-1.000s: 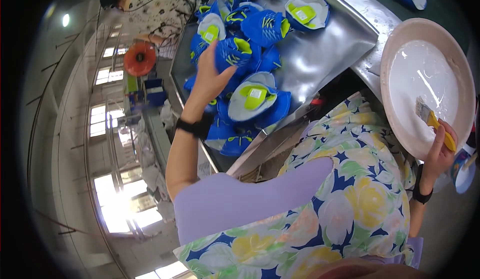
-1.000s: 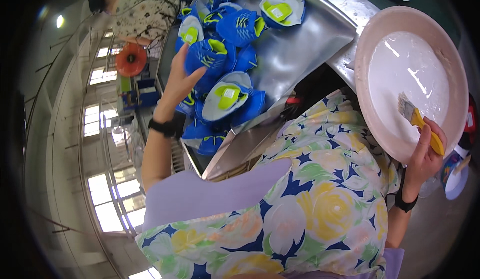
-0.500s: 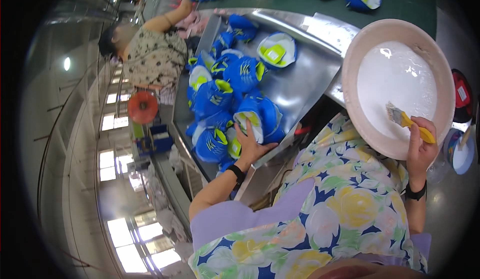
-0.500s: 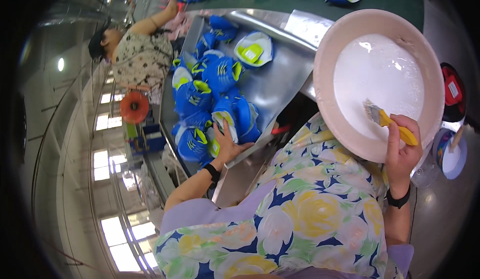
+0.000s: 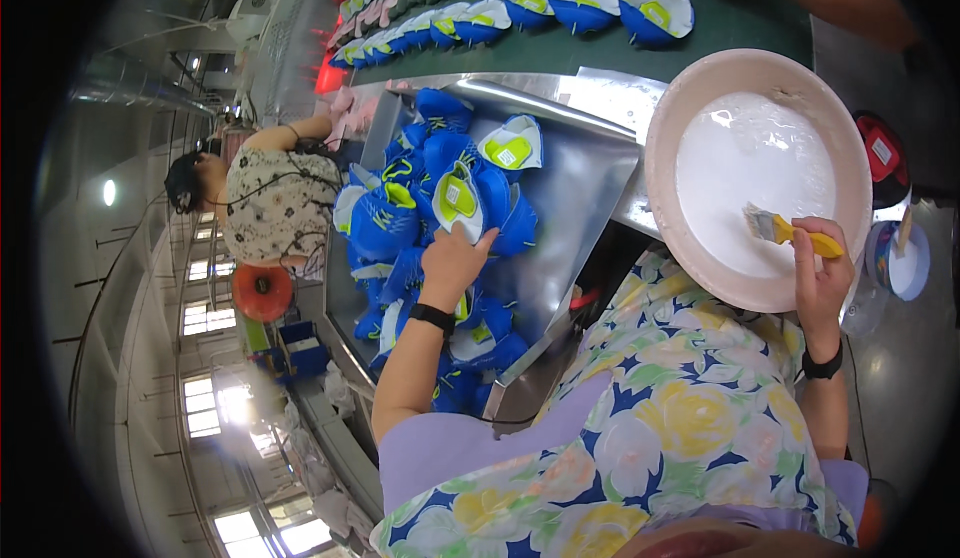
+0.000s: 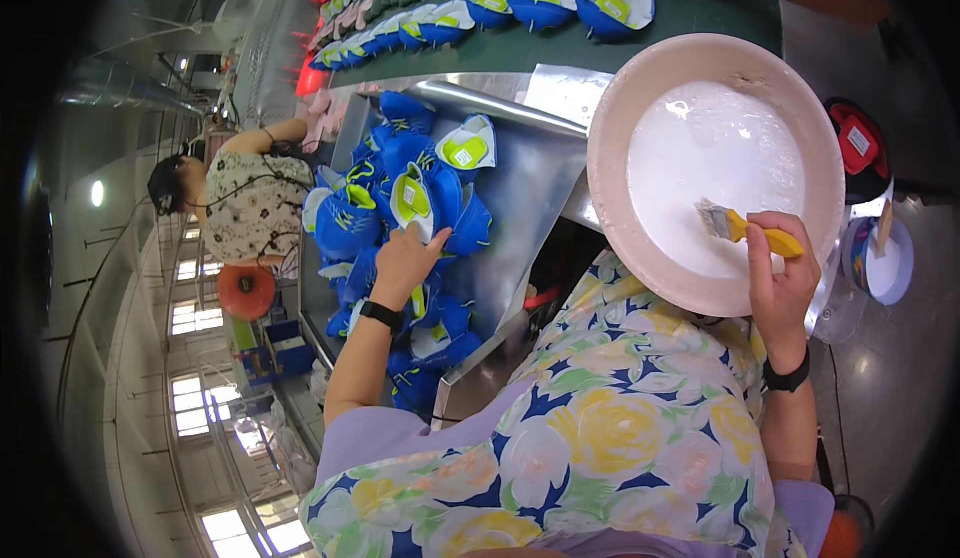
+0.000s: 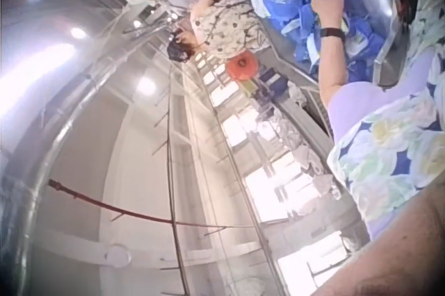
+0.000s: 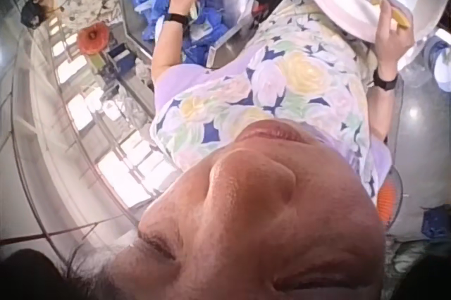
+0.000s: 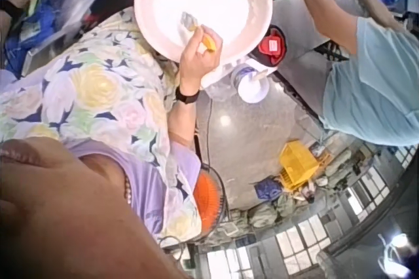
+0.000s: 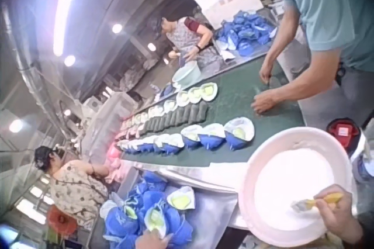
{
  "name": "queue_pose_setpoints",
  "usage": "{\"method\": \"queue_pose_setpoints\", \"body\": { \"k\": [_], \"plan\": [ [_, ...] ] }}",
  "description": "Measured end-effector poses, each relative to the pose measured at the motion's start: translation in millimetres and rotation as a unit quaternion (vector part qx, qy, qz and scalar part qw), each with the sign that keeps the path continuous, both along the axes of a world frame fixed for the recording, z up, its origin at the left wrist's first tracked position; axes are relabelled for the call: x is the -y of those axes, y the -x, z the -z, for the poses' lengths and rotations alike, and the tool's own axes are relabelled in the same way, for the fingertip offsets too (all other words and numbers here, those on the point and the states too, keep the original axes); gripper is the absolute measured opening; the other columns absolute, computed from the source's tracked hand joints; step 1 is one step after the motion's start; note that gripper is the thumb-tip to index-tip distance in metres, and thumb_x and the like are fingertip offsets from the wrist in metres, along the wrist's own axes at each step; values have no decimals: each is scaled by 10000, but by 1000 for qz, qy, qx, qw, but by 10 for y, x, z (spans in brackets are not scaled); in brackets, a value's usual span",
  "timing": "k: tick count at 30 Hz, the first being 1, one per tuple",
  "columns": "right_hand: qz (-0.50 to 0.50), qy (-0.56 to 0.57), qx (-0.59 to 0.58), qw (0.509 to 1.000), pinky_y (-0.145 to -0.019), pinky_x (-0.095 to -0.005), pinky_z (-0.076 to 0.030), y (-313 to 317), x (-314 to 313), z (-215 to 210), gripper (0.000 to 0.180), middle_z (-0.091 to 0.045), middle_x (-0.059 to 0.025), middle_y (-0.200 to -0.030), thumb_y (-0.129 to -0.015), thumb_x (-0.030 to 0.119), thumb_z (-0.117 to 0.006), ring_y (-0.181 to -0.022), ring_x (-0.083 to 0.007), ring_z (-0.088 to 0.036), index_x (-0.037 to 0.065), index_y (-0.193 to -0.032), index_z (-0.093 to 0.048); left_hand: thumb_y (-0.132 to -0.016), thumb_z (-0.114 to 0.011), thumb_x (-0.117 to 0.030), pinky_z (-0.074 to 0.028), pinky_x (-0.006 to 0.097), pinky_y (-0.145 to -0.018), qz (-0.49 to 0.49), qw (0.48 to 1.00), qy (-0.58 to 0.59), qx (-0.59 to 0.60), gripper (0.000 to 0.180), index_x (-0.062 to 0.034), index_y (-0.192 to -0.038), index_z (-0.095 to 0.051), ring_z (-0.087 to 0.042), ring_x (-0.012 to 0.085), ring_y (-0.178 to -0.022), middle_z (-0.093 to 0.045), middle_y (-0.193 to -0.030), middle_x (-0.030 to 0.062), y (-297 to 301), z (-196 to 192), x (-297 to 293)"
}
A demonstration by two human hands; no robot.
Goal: The person repeatedly picks up blue sneakers from a conveyor belt, dips a yellow brush into a bowl of white paint, and applies the paint to the inner lining of the shoes. The painted shoes are then placed back onto the moving conveyor belt.
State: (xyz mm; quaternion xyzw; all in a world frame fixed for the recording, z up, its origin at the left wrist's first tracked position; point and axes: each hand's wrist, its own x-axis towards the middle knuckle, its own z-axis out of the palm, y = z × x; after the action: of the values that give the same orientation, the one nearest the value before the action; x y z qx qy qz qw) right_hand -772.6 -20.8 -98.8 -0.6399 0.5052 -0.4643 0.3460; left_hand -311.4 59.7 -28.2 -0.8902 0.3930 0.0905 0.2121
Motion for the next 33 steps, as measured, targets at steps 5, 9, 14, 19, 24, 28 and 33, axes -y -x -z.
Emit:
{"method": "queue_pose_setpoints", "body": {
  "k": [5, 9, 14, 19, 24, 28, 33],
  "plan": [
    [18, -10, 14, 1000, -751, -272, -492, 21, -4, 40, 78, -665, -96, -907, -925, 41, -637, -824, -186, -654, 7, -995, -635, -815, -702, -196, -504, 472, -669, 393, 892, 213, 75, 246, -3, -958, -647, -657, 362, -773, -669, -861, 150, -337, 11, 198],
    [27, 10, 21, 999, -767, -283, -495, 41, 8, 61, 100, -667, -98, -941, -936, 62, -634, -850, -196, -655, 16, -1024, -624, -897, -673, -127, -532, 361, -829, 188, 864, 396, -248, 391, 21, -1225, -519, -694, 283, -947, -700, -1034, 183, -67, -468, 813],
    [44, 11, 32, 998, -795, -286, -497, 65, 27, 69, 135, -669, -95, -967, -918, 65, -659, -882, -201, -658, 27, -1040, -615, -903, -670, -65, -439, 322, -1023, 89, 677, 117, -721, 582, -38, -1435, -435, -564, 183, -1169, -577, -1296, 83, 284, -222, 1452],
    [41, 45, 6, 998, -820, -285, -501, 11, 36, 13, 157, -675, -98, -984, -901, 71, -679, -907, -199, -661, 28, -1038, -615, -804, -667, -32, -429, 424, -1018, 388, 856, 158, -301, 561, -124, -1345, -549, -542, 401, -1161, -605, -1188, 232, 359, 941, 1522],
    [33, -26, 31, 999, -799, -267, -513, 86, 103, 21, 175, -676, -81, -977, -906, 83, -676, -902, -149, -657, 17, -1055, -611, -757, -570, 45, -381, 472, -1063, 502, 790, 287, -202, 540, -100, -1276, -605, -473, 440, -1238, -507, -1325, 241, 572, 791, 1089],
    [38, -109, 76, 990, -744, -242, -532, 201, 209, 23, 191, -664, -67, -921, -929, 129, -667, -826, -114, -660, -1, -1056, -608, -725, -541, 77, -356, 514, -1095, 538, 759, 184, -316, 614, -80, -1318, -561, -440, 472, -1267, -455, -1384, 242, 636, 757, 855],
    [-45, -85, -46, 994, -689, -242, -499, 94, 413, -229, 217, -645, -46, -867, -923, 155, -689, -772, -96, -613, -2, -1050, -610, -744, -618, 3, -441, 491, -997, 582, 768, 180, -197, 580, -109, -1310, -563, -485, 403, -1249, -553, -1301, 160, 829, 1009, 843]
  ]
}}
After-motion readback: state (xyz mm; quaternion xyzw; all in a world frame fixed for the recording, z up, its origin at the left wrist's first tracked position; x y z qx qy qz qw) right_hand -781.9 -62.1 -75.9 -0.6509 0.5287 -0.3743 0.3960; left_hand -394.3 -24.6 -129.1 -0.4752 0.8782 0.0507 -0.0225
